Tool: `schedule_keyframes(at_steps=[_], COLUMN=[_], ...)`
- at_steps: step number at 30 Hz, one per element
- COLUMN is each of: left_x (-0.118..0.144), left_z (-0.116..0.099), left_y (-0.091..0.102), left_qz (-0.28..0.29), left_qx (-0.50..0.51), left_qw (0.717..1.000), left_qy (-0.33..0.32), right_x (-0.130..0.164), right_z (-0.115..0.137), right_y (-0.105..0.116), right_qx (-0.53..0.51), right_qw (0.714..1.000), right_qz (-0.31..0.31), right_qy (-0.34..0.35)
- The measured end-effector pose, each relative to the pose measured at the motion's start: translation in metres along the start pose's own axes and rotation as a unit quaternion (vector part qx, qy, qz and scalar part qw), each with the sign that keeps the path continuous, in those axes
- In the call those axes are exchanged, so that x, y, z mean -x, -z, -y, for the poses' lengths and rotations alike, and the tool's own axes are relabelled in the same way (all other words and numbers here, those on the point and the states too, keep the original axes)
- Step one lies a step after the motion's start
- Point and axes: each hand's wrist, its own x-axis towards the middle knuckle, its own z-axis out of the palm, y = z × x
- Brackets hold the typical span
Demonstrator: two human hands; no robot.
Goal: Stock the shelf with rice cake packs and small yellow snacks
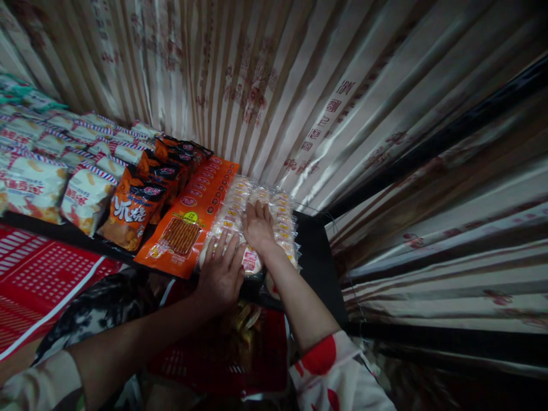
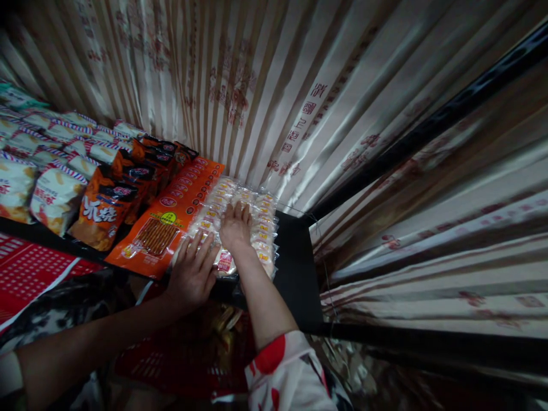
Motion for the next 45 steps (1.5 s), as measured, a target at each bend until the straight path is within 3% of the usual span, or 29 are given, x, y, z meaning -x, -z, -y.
schedule_keyframes(at_steps=[7,14,34,45], left_x=[0.004,0.000,-0.004,-0.002], left_z=[0.007,0.007,0.008,0.011], left_y=[-0.011,-0.006,-0.013,-0.016], left_qz=[-0.007,-0.011,0.003,-0.016], left_qx=[0.009,0.040,0.043,0.037], left_qw=[1.000,0.999,0.996,0.998], left_qy=[0.020,0.034,0.083,0.052], right_x=[0.001,0.005,0.006,0.009], right_z=[0.000,0.000,-0.002,-0.001], right_y=[-0.007,-0.013,-0.018,-0.017], right_qx=[0.007,-0.005,-0.003,0.004], right_qw=[0.999,0.998,0.998,0.997], right_qz=[-0.034,-0.060,-0.069,-0.078], right_qy=[0.003,0.010,0.013,0.012])
